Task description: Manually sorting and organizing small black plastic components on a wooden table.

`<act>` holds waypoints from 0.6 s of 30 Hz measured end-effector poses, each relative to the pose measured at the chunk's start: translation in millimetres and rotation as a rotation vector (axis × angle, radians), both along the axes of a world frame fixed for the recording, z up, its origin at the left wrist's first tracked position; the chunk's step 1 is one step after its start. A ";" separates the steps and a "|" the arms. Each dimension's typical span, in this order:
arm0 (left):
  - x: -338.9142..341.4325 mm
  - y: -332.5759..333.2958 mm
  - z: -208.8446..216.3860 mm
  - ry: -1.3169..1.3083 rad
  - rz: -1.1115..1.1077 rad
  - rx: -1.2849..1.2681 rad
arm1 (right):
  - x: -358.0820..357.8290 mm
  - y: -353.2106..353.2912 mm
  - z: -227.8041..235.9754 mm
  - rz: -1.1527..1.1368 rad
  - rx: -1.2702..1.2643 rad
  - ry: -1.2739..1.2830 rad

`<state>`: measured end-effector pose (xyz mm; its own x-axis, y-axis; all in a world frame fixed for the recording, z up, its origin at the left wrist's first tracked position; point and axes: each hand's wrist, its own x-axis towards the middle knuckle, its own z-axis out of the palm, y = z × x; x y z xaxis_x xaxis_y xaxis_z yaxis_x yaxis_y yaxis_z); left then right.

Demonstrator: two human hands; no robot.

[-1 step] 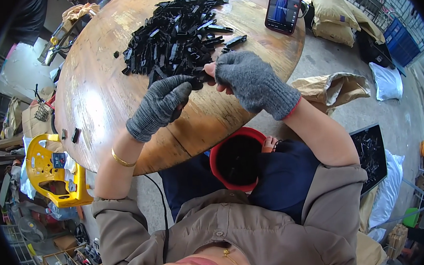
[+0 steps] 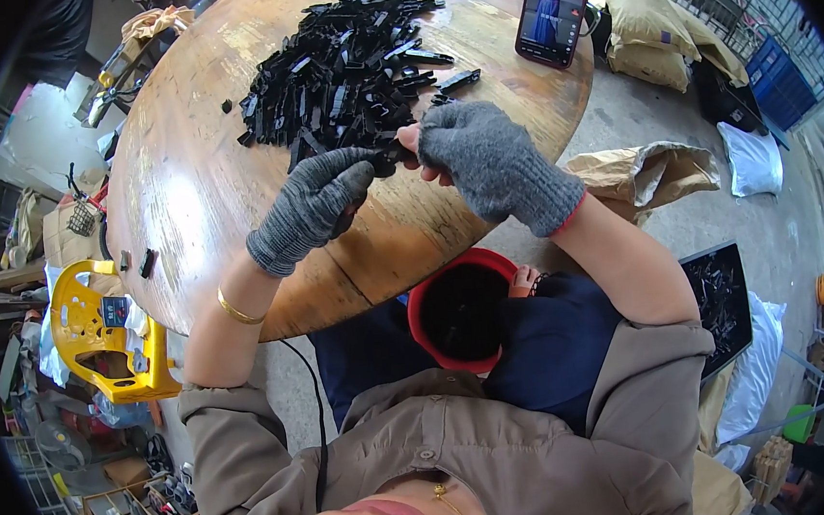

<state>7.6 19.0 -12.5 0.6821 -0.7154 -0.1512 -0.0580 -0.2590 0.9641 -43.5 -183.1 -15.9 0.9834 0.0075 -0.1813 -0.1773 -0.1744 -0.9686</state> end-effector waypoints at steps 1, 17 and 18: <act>0.1 -0.7 -3.6 -0.067 0.003 -0.002 | -0.1 0.2 -3.3 -0.005 0.032 -0.030; -39.1 -4.6 -19.7 -0.532 -0.194 -0.022 | -26.9 48.4 2.5 0.116 0.176 -0.157; -36.4 -4.8 -20.0 -0.533 -0.192 -0.024 | -22.8 44.4 4.7 0.117 0.174 -0.158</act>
